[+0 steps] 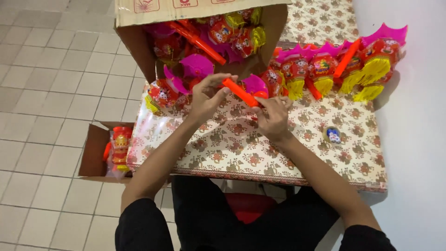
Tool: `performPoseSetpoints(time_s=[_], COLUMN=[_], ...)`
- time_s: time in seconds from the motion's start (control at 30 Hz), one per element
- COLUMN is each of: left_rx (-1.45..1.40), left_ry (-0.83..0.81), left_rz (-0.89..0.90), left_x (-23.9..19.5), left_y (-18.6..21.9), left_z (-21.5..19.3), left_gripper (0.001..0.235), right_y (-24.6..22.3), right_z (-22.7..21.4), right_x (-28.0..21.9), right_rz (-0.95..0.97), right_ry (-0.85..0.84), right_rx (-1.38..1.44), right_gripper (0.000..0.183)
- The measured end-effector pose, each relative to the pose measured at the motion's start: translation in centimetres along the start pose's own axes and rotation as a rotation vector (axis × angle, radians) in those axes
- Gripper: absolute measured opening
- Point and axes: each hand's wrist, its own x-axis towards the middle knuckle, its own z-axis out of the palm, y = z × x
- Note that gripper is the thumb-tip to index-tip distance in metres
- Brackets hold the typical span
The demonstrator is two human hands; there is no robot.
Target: Assembling colorful plastic lanterns by hand from components stored in a cardboard box.
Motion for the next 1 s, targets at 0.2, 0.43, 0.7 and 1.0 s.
performPoseSetpoints(time_s=[0.2, 0.43, 0.7, 1.0], left_rx=[0.088, -0.19, 0.049, 0.18], left_ry=[-0.039, -0.026, -0.093, -0.218], left_rz=[0.02, -0.14, 0.07, 0.271], left_x=[-0.8, -2.4, -3.1, -4.3], left_y=[-0.9, 0.9, -0.5, 2.4], left_z=[-1.0, 1.3, 1.0, 3.1], left_gripper=[0.028, 0.043, 0.029, 0.023], right_y=[0.8, 0.4, 3.2, 1.4], right_z=[-0.5, -0.5, 0.6, 0.1], right_x=[-1.2, -1.0, -3.6, -2.3], right_rz=[-0.025, -0.028, -0.034, -0.075], right_ry=[0.017, -0.045, -0.081, -0.107], right_rx=[-0.072, -0.03, -0.039, -0.079], right_gripper=[0.03, 0.031, 0.031, 0.025])
